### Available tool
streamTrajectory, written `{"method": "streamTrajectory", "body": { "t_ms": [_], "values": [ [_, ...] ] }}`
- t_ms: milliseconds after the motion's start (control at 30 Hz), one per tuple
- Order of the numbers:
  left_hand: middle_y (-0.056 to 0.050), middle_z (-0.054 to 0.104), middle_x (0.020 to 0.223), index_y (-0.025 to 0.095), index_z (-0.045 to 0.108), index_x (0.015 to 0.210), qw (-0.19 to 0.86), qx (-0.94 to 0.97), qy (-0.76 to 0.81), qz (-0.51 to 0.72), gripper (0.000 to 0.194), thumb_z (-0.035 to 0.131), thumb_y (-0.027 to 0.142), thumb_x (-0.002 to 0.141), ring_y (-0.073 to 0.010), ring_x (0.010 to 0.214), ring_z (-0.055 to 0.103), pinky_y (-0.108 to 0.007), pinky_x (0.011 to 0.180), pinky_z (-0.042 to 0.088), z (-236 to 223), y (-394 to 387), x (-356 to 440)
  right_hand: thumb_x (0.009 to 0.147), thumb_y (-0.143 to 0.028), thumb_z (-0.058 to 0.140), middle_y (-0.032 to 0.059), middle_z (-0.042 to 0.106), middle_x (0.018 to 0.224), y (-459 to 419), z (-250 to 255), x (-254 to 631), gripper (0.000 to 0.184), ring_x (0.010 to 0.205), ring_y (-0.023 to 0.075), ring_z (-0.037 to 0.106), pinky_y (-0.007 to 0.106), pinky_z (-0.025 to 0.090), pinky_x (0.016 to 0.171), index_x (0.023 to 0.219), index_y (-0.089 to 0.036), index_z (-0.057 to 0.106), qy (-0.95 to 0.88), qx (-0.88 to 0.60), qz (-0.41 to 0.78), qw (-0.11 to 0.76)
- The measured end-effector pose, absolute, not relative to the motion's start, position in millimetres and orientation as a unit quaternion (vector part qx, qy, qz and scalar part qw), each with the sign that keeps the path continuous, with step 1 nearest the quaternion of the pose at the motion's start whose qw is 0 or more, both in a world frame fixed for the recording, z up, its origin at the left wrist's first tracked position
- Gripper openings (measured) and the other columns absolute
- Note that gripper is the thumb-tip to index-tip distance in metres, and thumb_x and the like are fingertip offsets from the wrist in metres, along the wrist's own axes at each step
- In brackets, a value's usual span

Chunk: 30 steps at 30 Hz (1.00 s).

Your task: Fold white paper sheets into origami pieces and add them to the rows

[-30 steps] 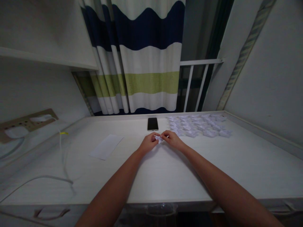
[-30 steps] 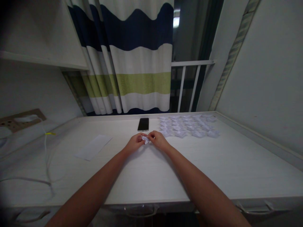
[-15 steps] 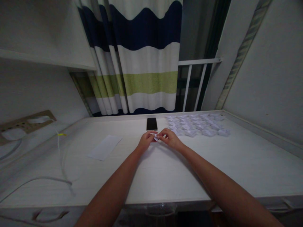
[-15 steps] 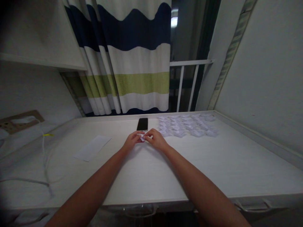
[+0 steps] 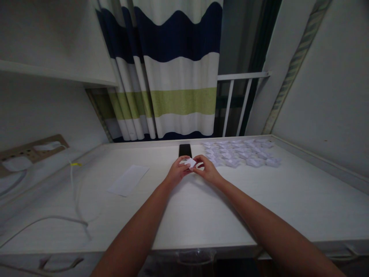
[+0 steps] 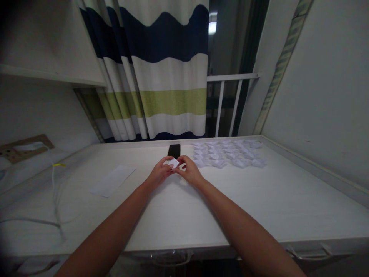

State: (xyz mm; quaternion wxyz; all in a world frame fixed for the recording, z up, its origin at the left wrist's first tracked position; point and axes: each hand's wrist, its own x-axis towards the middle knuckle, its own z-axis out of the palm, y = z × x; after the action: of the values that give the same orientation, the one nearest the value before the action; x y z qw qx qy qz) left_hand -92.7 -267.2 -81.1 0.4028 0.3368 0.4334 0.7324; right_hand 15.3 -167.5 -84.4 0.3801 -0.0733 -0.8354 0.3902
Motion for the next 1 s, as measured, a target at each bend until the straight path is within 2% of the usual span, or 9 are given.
{"method": "streamTrajectory", "body": {
  "t_ms": [167,467,633,800,1000],
  "values": [
    [-0.003,0.063,0.076,0.018,0.046,0.093,0.419,0.328,0.402,0.745,0.041,0.069,0.018,0.058,-0.0137,0.07,0.061,-0.03,0.072,0.047,-80.3,-267.7,-91.5,0.067,-0.024,0.063,0.0033,0.057,0.089,-168.4,-82.9,15.2,0.03,0.08,0.0137,0.055,0.028,0.047,0.066,0.094,-0.019,0.053,-0.824,-0.056,0.395,0.402],
    [0.0,0.058,0.082,0.02,0.047,0.087,0.437,0.333,0.379,0.744,0.034,0.07,0.021,0.061,-0.0112,0.071,0.059,-0.032,0.076,0.046,-81.6,-267.9,-89.7,0.072,-0.022,0.059,0.0039,0.059,0.088,-171.7,-80.8,16.6,0.022,0.083,0.015,0.054,0.029,0.046,0.07,0.093,-0.02,0.056,-0.838,-0.017,0.322,0.44],
    [-0.002,0.058,0.084,0.019,0.048,0.085,0.46,0.322,0.386,0.732,0.028,0.067,0.026,0.066,-0.014,0.078,0.058,-0.034,0.075,0.046,-80.2,-268.6,-88.3,0.077,-0.016,0.051,0.0049,0.059,0.085,-173.4,-80.0,19.4,0.022,0.078,0.0142,0.054,0.029,0.045,0.073,0.097,-0.019,0.058,-0.868,-0.029,0.248,0.429],
    [-0.003,0.059,0.08,0.017,0.051,0.079,0.477,0.31,0.401,0.718,0.025,0.067,0.029,0.065,-0.0143,0.074,0.058,-0.034,0.073,0.047,-81.1,-268.5,-86.2,0.079,-0.016,0.046,0.007,0.058,0.088,-174.4,-78.7,21.6,0.023,0.081,0.0164,0.054,0.03,0.044,0.074,0.097,-0.019,0.059,-0.901,-0.036,0.145,0.408],
    [-0.006,0.063,0.078,0.014,0.054,0.076,0.483,0.274,0.396,0.731,0.012,0.06,0.021,0.068,-0.0156,0.073,0.061,-0.03,0.071,0.048,-79.5,-267.6,-86.5,0.079,-0.022,0.049,0.0061,0.059,0.085,-175.6,-78.0,21.8,0.016,0.077,0.0157,0.054,0.029,0.045,0.073,0.093,-0.019,0.056,-0.904,-0.034,0.164,0.394]
  ]
}}
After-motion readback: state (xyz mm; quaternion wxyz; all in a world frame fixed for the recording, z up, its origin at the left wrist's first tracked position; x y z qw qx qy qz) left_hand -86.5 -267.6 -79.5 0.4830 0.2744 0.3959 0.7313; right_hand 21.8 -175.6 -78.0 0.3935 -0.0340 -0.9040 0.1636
